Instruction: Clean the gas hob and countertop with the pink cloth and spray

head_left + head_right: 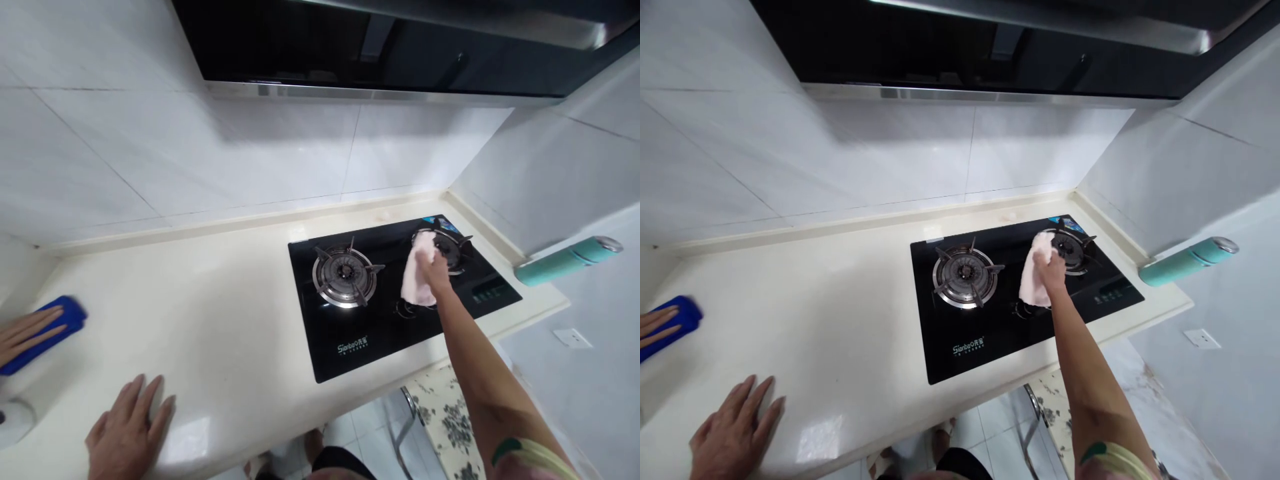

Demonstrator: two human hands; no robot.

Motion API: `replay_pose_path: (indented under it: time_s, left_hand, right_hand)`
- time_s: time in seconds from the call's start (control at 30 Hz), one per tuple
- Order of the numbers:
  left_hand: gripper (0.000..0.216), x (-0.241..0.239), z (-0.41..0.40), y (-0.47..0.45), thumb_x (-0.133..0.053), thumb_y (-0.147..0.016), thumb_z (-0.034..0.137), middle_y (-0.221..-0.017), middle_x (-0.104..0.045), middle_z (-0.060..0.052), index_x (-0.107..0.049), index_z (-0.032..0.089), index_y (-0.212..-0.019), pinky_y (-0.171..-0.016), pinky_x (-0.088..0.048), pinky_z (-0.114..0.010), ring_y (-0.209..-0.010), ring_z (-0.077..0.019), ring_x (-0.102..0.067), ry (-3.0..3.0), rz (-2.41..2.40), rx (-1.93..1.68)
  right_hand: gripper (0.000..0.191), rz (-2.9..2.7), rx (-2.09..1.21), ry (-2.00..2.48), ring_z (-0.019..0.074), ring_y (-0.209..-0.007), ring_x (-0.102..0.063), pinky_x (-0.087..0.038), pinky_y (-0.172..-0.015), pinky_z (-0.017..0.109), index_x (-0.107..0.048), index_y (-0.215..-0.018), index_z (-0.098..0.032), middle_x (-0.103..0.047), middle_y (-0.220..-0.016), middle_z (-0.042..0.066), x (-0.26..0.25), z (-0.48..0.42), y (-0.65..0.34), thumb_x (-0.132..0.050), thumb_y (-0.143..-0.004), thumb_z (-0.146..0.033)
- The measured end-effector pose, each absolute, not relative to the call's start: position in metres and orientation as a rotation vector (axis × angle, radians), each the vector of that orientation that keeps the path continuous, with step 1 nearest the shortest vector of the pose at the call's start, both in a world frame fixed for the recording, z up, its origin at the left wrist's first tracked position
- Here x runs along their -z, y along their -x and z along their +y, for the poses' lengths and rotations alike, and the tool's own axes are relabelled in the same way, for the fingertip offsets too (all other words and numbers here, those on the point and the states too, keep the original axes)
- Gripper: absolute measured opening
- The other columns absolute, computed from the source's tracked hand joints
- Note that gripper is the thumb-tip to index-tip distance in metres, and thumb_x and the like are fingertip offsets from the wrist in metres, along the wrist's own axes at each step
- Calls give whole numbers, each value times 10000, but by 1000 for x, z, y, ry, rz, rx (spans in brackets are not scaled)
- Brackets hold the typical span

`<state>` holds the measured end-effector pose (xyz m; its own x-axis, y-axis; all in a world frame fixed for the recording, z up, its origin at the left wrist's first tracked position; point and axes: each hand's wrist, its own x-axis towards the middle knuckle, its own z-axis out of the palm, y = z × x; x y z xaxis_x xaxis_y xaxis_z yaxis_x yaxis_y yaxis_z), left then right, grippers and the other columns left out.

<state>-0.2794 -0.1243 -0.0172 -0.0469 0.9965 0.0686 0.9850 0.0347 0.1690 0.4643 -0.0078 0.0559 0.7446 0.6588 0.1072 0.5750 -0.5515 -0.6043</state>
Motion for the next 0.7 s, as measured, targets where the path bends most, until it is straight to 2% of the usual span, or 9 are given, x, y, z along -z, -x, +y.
replay_pose_path:
  time_s: [0.07, 0.13, 0.3, 0.43, 0.53, 0.7]
  left_hand:
    - [642, 18, -124, 282, -316, -989, 580, -1639, -469, -178, -578, 230, -1460, -1190, -353, -611, -1553, -366, -389, -2111, 2221, -248]
    - [614, 19, -124, 283, -356, -973, 555, -1623, -490, -167, -583, 248, -1454, -1181, -367, -607, -1543, -364, -405, -2105, 2222, -252]
    - [594, 21, -126, 286, -397, -950, 511, -1615, -500, -169, -593, 243, -1442, -1173, -379, -606, -1536, -377, -411, -2101, 2237, -258]
    - [607, 21, -129, 287, -379, -970, 499, -1638, -468, -190, -590, 191, -1449, -1193, -352, -607, -1541, -392, -402, -2133, 2215, -230]
    - [605, 21, -132, 288, -351, -1000, 497, -1663, -434, -189, -567, 181, -1469, -1219, -317, -583, -1567, -370, -363, -2151, 2216, -201]
    - [610, 24, -132, 293, -344, -1015, 528, -1664, -437, -180, -556, 193, -1478, -1214, -325, -571, -1568, -366, -365, -2185, 2213, -165]
  right_hand:
    - [622, -959, -226, 2431, 432, -1302, -534, -374, -1094, 654, -679, -1285, -131, -605, -1378, 275, -34, 1, -457, -587, -903, -614]
    - [610, -984, -225, 2540, 469, -1374, -463, -309, -1119, 697, -654, -1337, -104, -539, -1450, 313, -15, 7, -447, -576, -919, -541]
    - [684, -1126, -192, 2695, 465, -1490, -341, -255, -1186, 632, -452, -1534, 11, -402, -1539, 384, -1, 44, -446, -447, -992, -407]
    - [657, -1275, -230, 2749, 461, -1544, -263, -230, -1206, 639, -402, -1580, -52, -337, -1607, 347, -5, 91, -457, -361, -1031, -411]
    - [651, -1398, -282, 2763, 474, -1537, -275, -269, -1181, 668, -371, -1608, -106, -293, -1641, 327, -8, 123, -455, -324, -1053, -442]
    - [601, -1799, -372, 2589, 421, -1511, -327, -336, -1174, 624, -442, -1596, -293, -278, -1695, 187, -11, 174, -421, -415, -1043, -528]
